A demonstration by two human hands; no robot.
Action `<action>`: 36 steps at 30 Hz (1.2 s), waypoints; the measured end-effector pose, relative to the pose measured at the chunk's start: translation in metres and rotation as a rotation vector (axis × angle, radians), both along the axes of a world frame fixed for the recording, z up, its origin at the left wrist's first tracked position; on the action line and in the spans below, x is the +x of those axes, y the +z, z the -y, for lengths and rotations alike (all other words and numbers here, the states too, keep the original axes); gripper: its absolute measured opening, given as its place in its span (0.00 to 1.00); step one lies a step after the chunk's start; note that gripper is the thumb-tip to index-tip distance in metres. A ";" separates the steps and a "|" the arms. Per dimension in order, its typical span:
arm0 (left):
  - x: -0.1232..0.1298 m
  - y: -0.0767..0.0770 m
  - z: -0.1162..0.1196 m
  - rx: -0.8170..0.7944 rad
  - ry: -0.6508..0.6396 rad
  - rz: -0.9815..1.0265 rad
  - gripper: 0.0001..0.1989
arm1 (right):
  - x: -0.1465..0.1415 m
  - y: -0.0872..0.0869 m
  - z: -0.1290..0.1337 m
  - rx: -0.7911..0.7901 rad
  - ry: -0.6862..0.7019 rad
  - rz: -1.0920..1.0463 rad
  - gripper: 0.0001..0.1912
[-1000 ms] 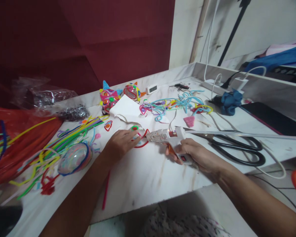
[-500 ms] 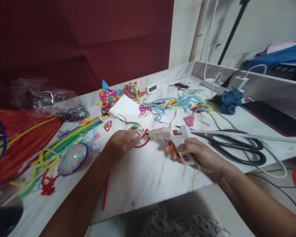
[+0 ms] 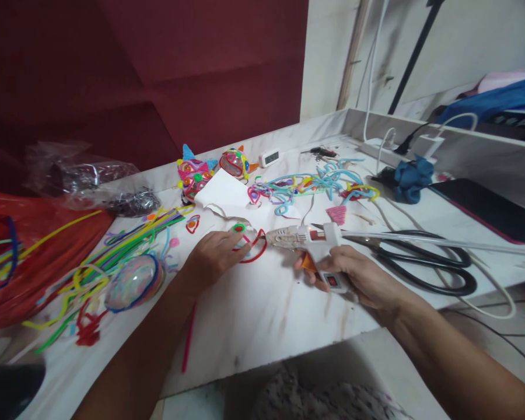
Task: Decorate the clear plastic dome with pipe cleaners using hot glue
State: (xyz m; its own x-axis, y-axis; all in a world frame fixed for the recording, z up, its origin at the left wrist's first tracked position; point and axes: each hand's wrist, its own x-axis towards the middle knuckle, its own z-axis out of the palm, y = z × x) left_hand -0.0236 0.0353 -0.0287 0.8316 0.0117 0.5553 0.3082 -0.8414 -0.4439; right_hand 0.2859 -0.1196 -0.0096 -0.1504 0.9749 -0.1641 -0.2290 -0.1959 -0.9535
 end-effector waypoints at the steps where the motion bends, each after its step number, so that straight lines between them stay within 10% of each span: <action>1: 0.001 0.001 0.001 0.004 -0.004 0.002 0.16 | 0.000 -0.001 0.000 0.003 0.001 0.007 0.10; 36: 0.003 0.007 0.003 0.013 -0.022 -0.011 0.17 | 0.004 -0.007 0.002 0.035 0.035 -0.043 0.12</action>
State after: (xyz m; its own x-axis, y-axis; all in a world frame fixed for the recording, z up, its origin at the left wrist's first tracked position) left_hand -0.0201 0.0324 -0.0216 0.8373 -0.0137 0.5465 0.2849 -0.8422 -0.4576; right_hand 0.2899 -0.1217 -0.0166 -0.1912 0.9738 -0.1228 -0.2635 -0.1715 -0.9493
